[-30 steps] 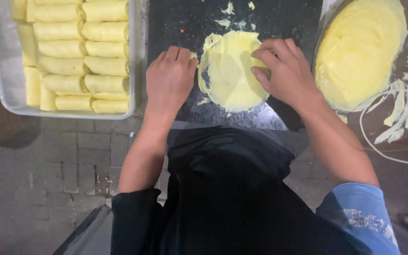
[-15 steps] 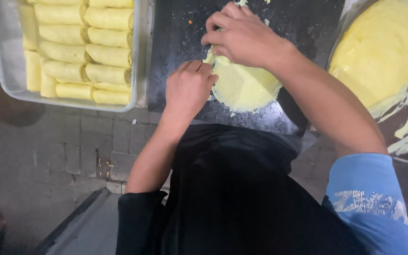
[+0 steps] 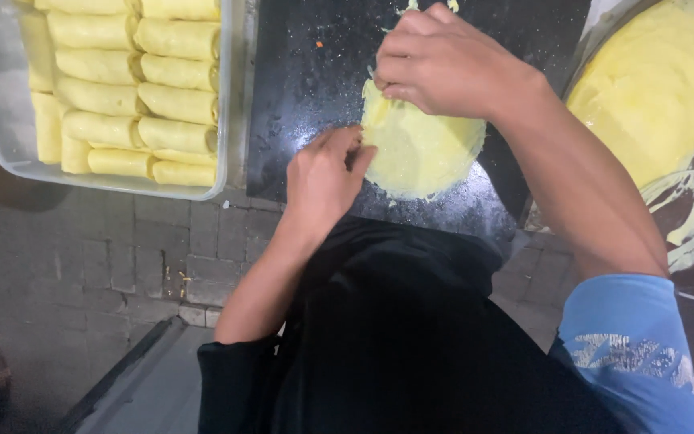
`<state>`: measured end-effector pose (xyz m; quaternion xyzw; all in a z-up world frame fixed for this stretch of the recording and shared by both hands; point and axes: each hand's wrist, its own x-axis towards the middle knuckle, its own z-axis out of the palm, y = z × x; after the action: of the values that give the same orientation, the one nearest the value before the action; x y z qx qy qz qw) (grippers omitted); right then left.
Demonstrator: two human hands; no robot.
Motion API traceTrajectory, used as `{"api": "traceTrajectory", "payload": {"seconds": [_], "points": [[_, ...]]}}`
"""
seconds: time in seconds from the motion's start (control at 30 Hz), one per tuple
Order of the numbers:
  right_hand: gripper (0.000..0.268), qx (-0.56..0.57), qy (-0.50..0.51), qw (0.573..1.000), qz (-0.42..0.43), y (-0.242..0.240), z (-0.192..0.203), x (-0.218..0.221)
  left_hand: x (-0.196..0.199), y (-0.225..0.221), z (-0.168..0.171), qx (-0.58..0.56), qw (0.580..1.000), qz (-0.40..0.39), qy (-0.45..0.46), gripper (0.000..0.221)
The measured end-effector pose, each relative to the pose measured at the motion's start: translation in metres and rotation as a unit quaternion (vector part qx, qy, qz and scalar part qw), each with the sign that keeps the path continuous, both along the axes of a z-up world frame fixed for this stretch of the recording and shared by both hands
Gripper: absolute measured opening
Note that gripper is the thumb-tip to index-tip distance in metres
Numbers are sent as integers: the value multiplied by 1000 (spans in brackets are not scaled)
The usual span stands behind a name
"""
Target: Preparing and rolling spring rolls by filling thin wrappers and folding them into tight cylinders
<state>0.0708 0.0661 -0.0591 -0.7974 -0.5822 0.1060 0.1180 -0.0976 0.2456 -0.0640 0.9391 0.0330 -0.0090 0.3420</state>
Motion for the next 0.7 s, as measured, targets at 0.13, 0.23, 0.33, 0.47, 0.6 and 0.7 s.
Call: {"api": "traceTrajectory", "payload": {"seconds": [0.13, 0.23, 0.33, 0.47, 0.6, 0.7], "points": [[7, 42, -108, 993, -16, -2, -20, 5, -8, -8, -1, 143, 982, -50, -111, 26], [16, 54, -102, 992, -47, 0, -28, 6, -11, -15, 7, 238, 954, -74, -165, 16], [27, 64, -54, 994, -69, -1, -29, 10, -5, -14, 4, 283, 935, -99, -190, 16], [30, 75, -68, 991, -89, -14, -29, 17, 18, -13, -2, 282, 926, -119, -221, 38], [27, 65, -55, 986, -142, -54, 11, 14, 36, -3, -28, 241, 944, -128, -185, 28], [27, 67, -15, 968, -241, -96, 31, 11, 36, 4, -20, 233, 952, -194, -47, 20]]}}
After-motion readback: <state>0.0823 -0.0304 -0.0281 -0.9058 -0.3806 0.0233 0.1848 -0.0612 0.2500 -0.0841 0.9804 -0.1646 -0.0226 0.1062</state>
